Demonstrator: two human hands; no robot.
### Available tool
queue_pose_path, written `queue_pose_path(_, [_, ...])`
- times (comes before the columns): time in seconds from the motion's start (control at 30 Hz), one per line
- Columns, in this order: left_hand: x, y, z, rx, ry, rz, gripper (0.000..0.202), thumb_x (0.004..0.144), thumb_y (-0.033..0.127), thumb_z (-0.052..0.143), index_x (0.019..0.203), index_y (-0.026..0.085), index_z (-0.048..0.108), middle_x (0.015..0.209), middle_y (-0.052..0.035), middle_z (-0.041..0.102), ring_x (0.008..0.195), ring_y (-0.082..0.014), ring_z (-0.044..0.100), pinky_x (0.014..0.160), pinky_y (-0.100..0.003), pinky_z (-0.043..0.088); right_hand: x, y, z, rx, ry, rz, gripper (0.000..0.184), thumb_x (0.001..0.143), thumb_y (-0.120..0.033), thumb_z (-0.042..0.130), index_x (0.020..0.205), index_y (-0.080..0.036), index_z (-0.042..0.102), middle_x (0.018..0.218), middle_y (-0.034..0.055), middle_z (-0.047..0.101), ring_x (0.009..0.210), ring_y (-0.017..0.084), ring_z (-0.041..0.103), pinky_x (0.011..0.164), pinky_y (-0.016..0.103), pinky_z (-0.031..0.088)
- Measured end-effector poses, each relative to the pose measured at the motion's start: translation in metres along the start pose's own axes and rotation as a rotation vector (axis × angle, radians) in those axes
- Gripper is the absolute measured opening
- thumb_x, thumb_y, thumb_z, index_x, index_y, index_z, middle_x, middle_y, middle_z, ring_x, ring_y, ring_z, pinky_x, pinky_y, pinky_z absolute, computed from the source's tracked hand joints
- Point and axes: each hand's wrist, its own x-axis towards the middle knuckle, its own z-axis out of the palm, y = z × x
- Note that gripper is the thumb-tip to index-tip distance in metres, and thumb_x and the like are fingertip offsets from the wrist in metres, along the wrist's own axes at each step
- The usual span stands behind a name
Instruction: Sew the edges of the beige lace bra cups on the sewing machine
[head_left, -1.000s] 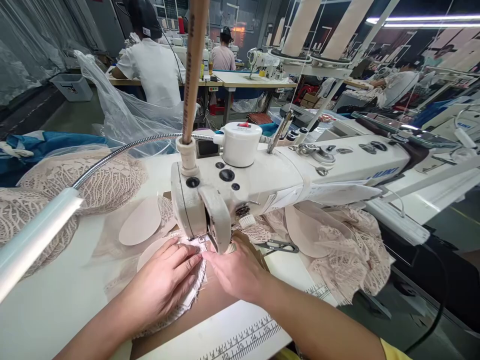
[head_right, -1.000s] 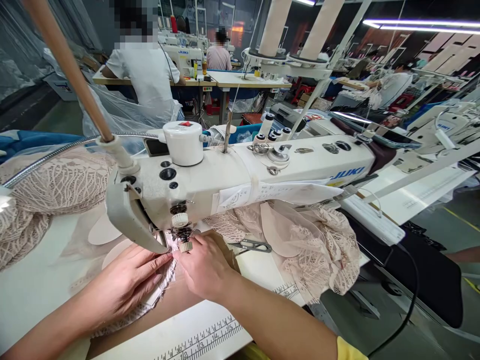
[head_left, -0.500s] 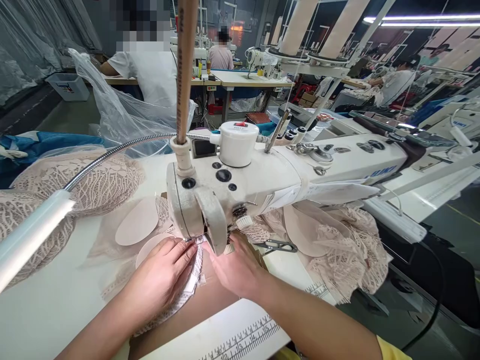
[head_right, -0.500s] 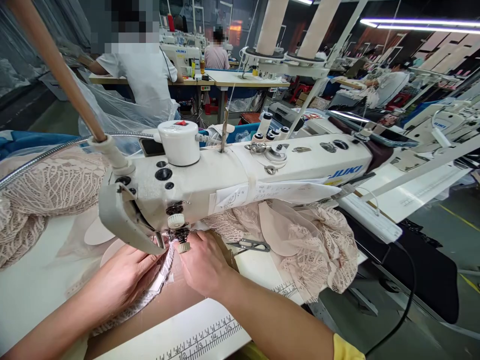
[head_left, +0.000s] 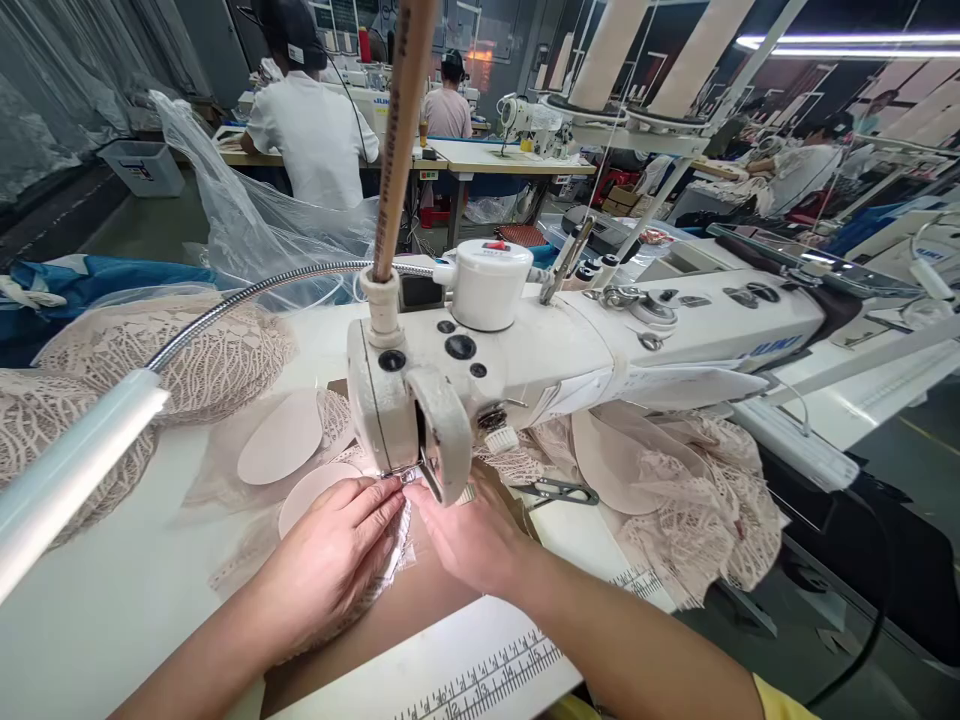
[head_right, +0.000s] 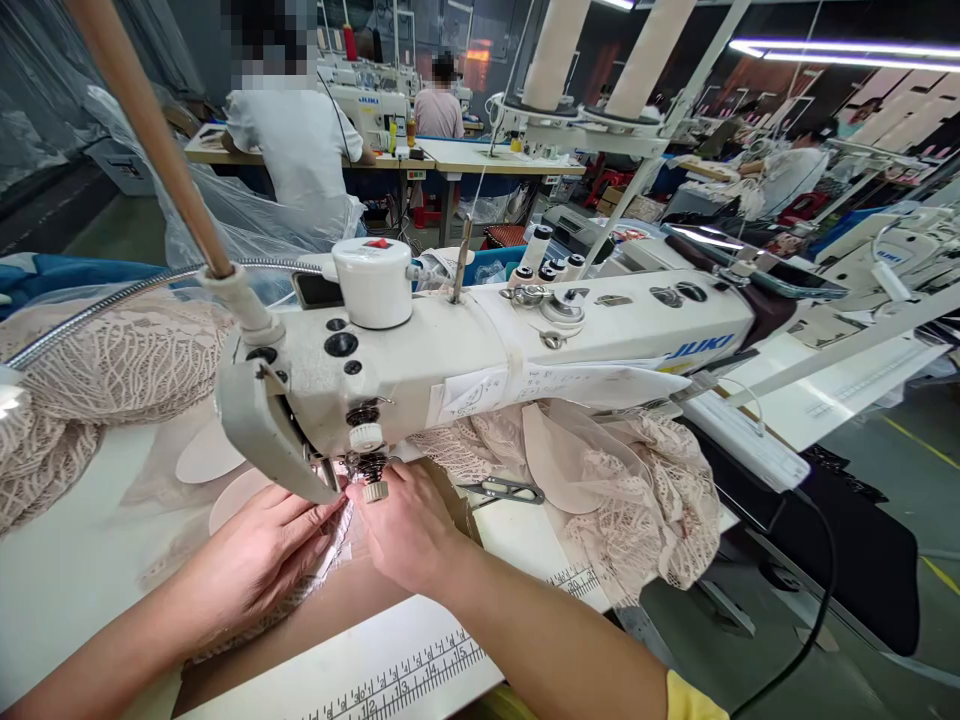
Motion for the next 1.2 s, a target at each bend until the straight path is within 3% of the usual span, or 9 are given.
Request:
queue_pose_path(0.17, [0.0, -0.005, 0.006, 0.019, 0.019, -0.003, 0.039, 0.091, 0.015, 0.044, 0.128, 0.014, 0.055, 0.124, -0.0152, 0.061, 0.102, -0.0277, 0.057, 0.083, -0.042, 0.05, 0.002, -0.003, -0.001, -0.011, -0.004, 0.045, 0.027, 0.083, -0.011, 0.047, 0.105, -0.017, 0.061, 0.107, 0.0111, 0.064, 0.098, 0.024, 0.056, 0.083, 0.035, 0.045])
queue_pose_path(0.37, [0.004, -0.006, 0.007, 0.065, 0.04, 0.015, 0.034, 0.09, 0.012, 0.045, 0.121, 0.014, 0.058, 0.116, -0.0152, 0.064, 0.099, -0.0287, 0.057, 0.081, -0.044, 0.047, 0.001, -0.003, 0.006, -0.042, 0.05, 0.036, 0.029, 0.086, -0.01, 0.045, 0.108, -0.017, 0.062, 0.095, 0.0112, 0.065, 0.091, 0.024, 0.058, 0.076, 0.034, 0.046])
queue_pose_path(0.57, [0.004, -0.007, 0.008, 0.073, -0.013, -0.011, 0.029, 0.087, 0.009, 0.046, 0.11, 0.017, 0.063, 0.113, -0.0133, 0.063, 0.093, -0.0263, 0.056, 0.082, -0.044, 0.046, 0.0, 0.0, 0.011, -0.084, 0.059, 0.008, 0.027, 0.086, -0.01, 0.044, 0.103, -0.015, 0.064, 0.084, 0.0113, 0.063, 0.082, 0.024, 0.057, 0.068, 0.032, 0.045])
queue_pose_path(0.8, [0.006, -0.011, 0.004, -0.026, 0.059, -0.008, 0.027, 0.088, 0.013, 0.05, 0.111, 0.021, 0.063, 0.11, -0.0097, 0.065, 0.097, -0.0237, 0.057, 0.087, -0.04, 0.045, -0.002, 0.0, 0.008, -0.041, 0.059, 0.012, 0.029, 0.085, -0.01, 0.046, 0.107, -0.017, 0.063, 0.089, 0.0105, 0.062, 0.088, 0.023, 0.055, 0.073, 0.032, 0.044])
queue_pose_path(1.07, [0.012, -0.012, -0.004, -0.068, 0.034, -0.044, 0.031, 0.087, 0.009, 0.048, 0.112, 0.018, 0.063, 0.105, -0.0114, 0.068, 0.1, -0.0256, 0.058, 0.086, -0.042, 0.047, -0.002, 0.004, 0.003, -0.014, -0.007, -0.02, 0.025, 0.085, -0.01, 0.046, 0.103, -0.019, 0.062, 0.101, 0.0089, 0.062, 0.089, 0.021, 0.054, 0.076, 0.031, 0.043])
queue_pose_path(1.2, [0.008, -0.015, -0.001, -0.027, 0.016, -0.075, 0.033, 0.088, 0.009, 0.044, 0.115, 0.017, 0.062, 0.113, -0.0132, 0.066, 0.103, -0.0273, 0.056, 0.086, -0.043, 0.047, 0.0, 0.003, 0.003, -0.019, -0.008, -0.01, 0.029, 0.085, -0.009, 0.046, 0.107, -0.019, 0.06, 0.101, 0.0083, 0.063, 0.091, 0.022, 0.055, 0.076, 0.031, 0.042])
